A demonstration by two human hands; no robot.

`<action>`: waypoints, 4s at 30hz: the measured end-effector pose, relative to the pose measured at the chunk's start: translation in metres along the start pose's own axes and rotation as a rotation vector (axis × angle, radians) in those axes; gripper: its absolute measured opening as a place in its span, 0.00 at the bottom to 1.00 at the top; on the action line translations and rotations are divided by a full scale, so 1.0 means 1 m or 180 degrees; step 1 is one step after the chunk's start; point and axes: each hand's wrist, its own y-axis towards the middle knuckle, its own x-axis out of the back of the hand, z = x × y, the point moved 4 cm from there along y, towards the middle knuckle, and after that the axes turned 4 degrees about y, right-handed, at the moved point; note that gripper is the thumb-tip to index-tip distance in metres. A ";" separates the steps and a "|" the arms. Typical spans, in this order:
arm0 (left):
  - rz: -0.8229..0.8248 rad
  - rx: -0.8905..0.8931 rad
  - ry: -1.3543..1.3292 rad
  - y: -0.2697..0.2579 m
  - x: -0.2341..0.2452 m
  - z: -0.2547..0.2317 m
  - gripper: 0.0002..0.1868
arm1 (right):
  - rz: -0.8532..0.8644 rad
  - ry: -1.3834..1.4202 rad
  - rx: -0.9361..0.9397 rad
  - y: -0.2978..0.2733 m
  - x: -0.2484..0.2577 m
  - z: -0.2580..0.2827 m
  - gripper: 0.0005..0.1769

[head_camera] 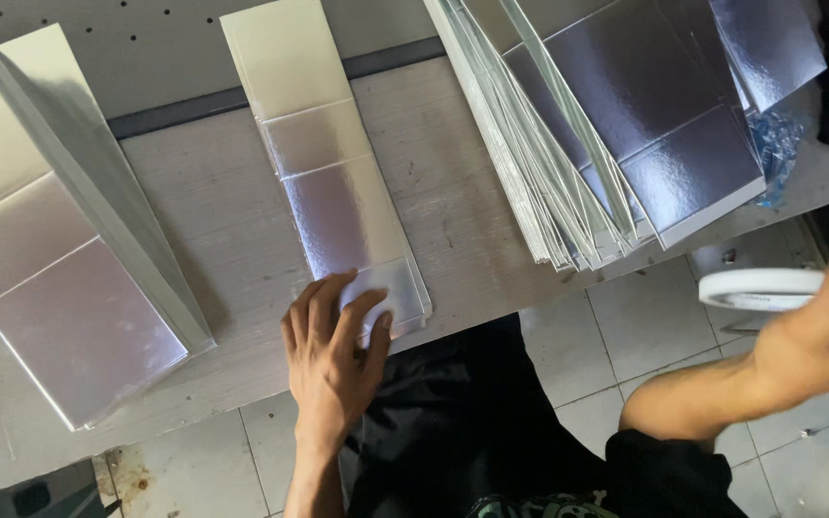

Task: The person applies white tape to the edges of rectangular plastic sheets on a table. They repeatedly pull tape from a roll, press it onto the sheet edges, and smooth it down with their fingers. The person handles the plastic sheets and the tape roll throughout the process.

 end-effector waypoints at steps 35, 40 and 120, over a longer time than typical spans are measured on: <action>0.0109 0.0468 -0.0827 -0.023 0.026 0.046 0.14 | 0.4600 0.1369 -0.0474 -0.086 -0.189 0.240 0.08; 0.0098 0.0398 -0.0803 -0.021 0.030 0.044 0.13 | 0.4629 0.1300 -0.0631 -0.087 -0.185 0.239 0.09; 0.0532 0.0255 -0.0372 -0.019 0.027 0.037 0.11 | 0.4575 0.0534 -0.0104 -0.073 -0.166 0.170 0.14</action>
